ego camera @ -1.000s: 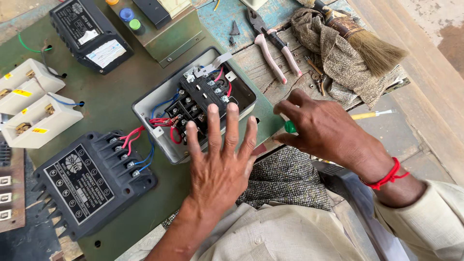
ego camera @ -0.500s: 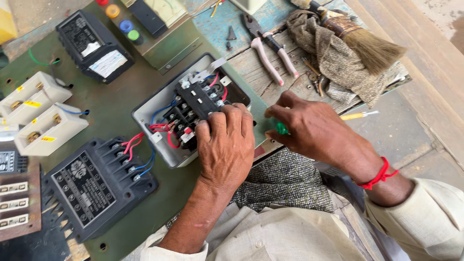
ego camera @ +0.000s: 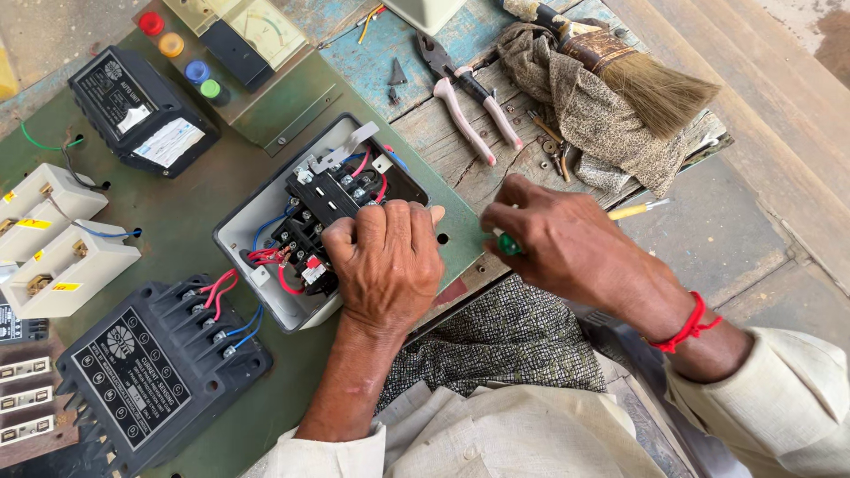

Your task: The person repairs an electrical panel by stripping wires using pliers and then connecting them to a contactor using a screwdriver.

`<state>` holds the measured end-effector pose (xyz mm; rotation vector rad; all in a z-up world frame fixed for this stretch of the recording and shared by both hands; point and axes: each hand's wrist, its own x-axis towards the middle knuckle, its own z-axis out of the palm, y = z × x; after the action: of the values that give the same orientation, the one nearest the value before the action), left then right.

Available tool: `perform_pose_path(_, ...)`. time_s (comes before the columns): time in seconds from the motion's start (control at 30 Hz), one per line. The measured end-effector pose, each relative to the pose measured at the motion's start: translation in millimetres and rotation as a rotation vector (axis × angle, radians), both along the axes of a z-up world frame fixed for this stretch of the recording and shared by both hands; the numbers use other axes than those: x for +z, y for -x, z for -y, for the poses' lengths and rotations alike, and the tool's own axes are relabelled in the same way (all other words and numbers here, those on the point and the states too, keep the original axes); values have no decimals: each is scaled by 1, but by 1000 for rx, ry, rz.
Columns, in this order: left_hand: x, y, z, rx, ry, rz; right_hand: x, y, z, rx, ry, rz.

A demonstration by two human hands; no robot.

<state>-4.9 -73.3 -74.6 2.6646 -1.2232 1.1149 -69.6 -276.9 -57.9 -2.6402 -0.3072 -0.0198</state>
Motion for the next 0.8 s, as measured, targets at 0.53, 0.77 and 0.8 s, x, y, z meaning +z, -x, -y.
perform_pose_path(0.53,28,-15,-30,-42,100,-38,-34,7,-1,232,-43,122)
perform_pose_path(0.77,31,2,-49,-43,95,-80,-47,-20,26,-109,337,54)
perform_pose_path(0.8,32,4,-51,-37,89,-85,-44,-24,33,-169,342,84)
